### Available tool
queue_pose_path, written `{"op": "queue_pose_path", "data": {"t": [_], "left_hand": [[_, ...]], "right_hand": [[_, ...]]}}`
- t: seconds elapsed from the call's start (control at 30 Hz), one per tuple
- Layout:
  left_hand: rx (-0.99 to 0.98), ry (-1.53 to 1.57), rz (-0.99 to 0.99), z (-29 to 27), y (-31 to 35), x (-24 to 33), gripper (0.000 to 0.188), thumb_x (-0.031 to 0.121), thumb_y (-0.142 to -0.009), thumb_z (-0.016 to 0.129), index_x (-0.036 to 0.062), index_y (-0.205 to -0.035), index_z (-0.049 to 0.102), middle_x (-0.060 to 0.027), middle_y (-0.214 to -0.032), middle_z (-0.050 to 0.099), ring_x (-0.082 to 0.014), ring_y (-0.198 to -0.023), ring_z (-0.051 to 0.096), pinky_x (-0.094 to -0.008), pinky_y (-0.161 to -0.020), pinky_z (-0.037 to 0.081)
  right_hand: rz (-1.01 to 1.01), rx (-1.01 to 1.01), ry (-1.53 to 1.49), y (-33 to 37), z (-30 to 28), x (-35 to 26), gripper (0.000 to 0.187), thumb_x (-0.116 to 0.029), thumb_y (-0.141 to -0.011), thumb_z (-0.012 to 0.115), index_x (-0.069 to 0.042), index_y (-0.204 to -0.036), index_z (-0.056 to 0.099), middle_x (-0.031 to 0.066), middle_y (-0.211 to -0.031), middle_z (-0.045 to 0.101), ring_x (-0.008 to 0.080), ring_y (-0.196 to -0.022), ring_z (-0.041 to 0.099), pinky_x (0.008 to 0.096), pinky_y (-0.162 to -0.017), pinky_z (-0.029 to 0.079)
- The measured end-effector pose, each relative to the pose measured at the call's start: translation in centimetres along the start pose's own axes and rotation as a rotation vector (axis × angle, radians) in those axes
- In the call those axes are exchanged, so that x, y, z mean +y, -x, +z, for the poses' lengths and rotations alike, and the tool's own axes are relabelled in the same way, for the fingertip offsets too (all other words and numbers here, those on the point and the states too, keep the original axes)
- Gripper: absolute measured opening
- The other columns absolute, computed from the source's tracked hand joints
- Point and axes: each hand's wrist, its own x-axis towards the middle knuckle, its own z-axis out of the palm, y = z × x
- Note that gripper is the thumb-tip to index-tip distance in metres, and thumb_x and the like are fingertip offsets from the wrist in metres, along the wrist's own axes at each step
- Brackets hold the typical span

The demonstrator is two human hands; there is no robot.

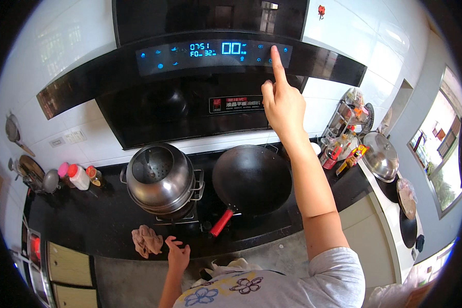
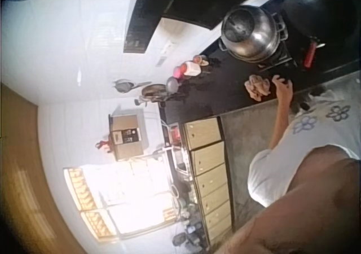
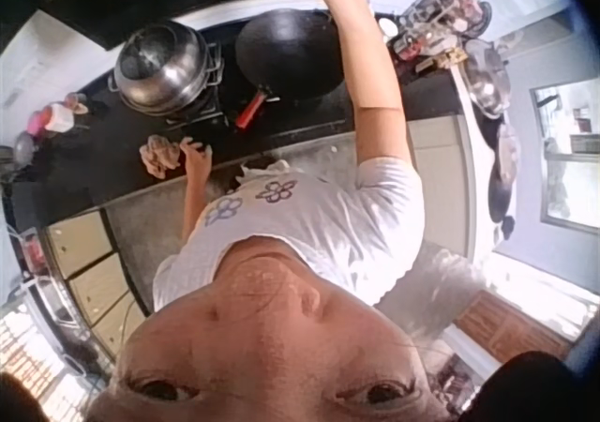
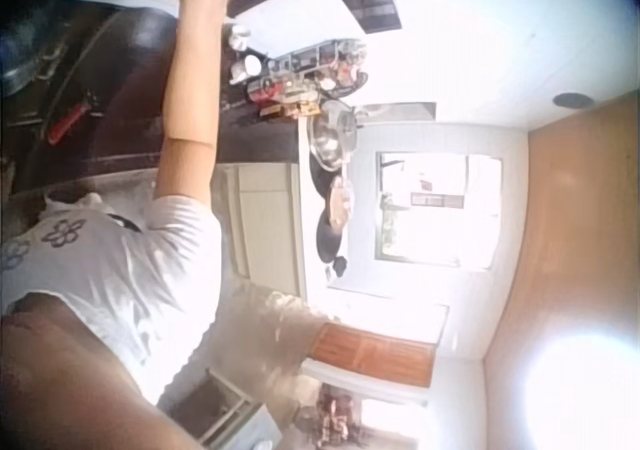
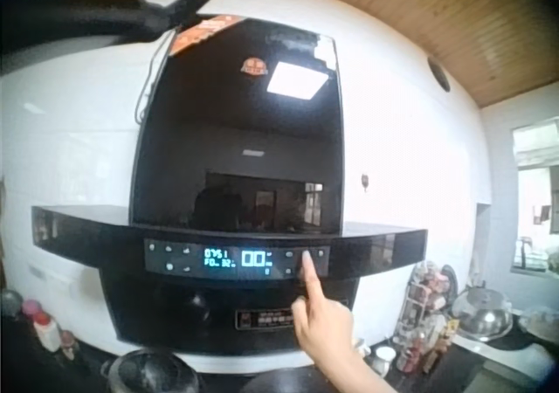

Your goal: The person cleans the kitchen countertop and a dining table using a cloth. They wipe around various items on the counter, including bottles and a wok, then move to a table to wipe the surface and a plate. Finally, they rinse the cloth at the sink.

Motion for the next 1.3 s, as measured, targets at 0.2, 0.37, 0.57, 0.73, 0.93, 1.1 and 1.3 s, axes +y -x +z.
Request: {"op": "queue_pose_path", "data": {"t": [0.2, 0.37, 0.57, 0.73, 0.93, 1.1, 1.3], "left_hand": [[0.031, 0.015, -0.001, 0.2, -0.1, -0.3, 0.057, 0.010, -0.088, 0.067, 0.0102, -0.127, 0.026, -0.0142, -0.104, 0.058, -0.0248, -0.074, 0.067, -0.0387, -0.065, 0.052], [0.026, 0.024, 0.005, 0.5, -0.5, -0.2, 0.057, 0.009, -0.087, 0.067, 0.0097, -0.127, 0.027, -0.0150, -0.104, 0.058, -0.0262, -0.074, 0.068, -0.0391, -0.065, 0.052], [0.001, 0.061, -0.035, 0.4, -1.5, -0.5, 0.057, 0.010, -0.087, 0.067, 0.0092, -0.127, 0.027, -0.0152, -0.106, 0.057, -0.0262, -0.076, 0.068, -0.0393, -0.066, 0.052], [-0.037, 0.021, -0.036, 0.7, -2.2, -0.2, 0.057, 0.010, -0.088, 0.067, 0.0083, -0.127, 0.026, -0.0156, -0.107, 0.057, -0.0257, -0.075, 0.068, -0.0399, -0.066, 0.052], [-0.029, 0.012, 0.005, 0.5, -2.5, -0.6, 0.058, 0.010, -0.088, 0.068, 0.0082, -0.128, 0.027, -0.0153, -0.106, 0.057, -0.0256, -0.075, 0.068, -0.0390, -0.065, 0.052], [-0.037, 0.008, 0.086, 1.2, -2.6, 0.5, 0.057, 0.010, -0.087, 0.068, 0.0083, -0.128, 0.028, -0.0149, -0.103, 0.058, -0.0251, -0.073, 0.068, -0.0384, -0.064, 0.052], [-0.009, 0.034, 0.098, 1.6, -2.3, 0.1, 0.058, 0.009, -0.086, 0.069, 0.0084, -0.128, 0.029, -0.0149, -0.103, 0.059, -0.0252, -0.070, 0.068, -0.0378, -0.065, 0.052]], "right_hand": [[0.020, 0.026, -0.002, -0.1, 0.6, 0.1, 0.070, -0.018, -0.090, 0.054, -0.024, -0.155, 0.027, 0.0140, -0.053, 0.059, 0.0330, -0.048, 0.061, 0.0444, -0.049, 0.047], [0.048, 0.125, -0.121, -1.1, -0.6, -0.5, 0.046, -0.016, -0.090, 0.058, -0.021, -0.135, 0.058, 0.0145, -0.058, 0.060, 0.0314, -0.052, 0.063, 0.0413, -0.055, 0.049], [0.090, 0.133, -0.152, -1.3, 0.1, -0.7, 0.042, -0.015, -0.090, 0.059, -0.020, -0.131, 0.063, 0.0136, -0.057, 0.059, 0.0284, -0.051, 0.063, 0.0366, -0.055, 0.049], [0.072, 0.175, -0.093, -1.5, -0.1, -0.9, 0.042, -0.015, -0.089, 0.060, -0.020, -0.131, 0.062, 0.0125, -0.056, 0.059, 0.0276, -0.051, 0.063, 0.0356, -0.054, 0.048], [0.058, 0.220, -0.101, -1.1, 1.1, -0.6, 0.047, -0.014, -0.088, 0.061, -0.024, -0.134, 0.061, 0.0108, -0.056, 0.059, 0.0283, -0.049, 0.061, 0.0365, -0.052, 0.048], [0.114, 0.054, -0.291, -1.4, -0.7, 0.1, 0.044, -0.015, -0.091, 0.061, -0.021, -0.135, 0.059, 0.0082, -0.056, 0.060, 0.0176, -0.049, 0.061, 0.0310, -0.053, 0.046], [0.270, 0.055, -0.635, -0.5, -3.6, 0.6, 0.029, -0.028, -0.094, 0.066, -0.003, -0.108, 0.070, 0.0031, -0.060, 0.063, 0.0045, -0.055, 0.057, 0.0214, -0.052, 0.039]]}}
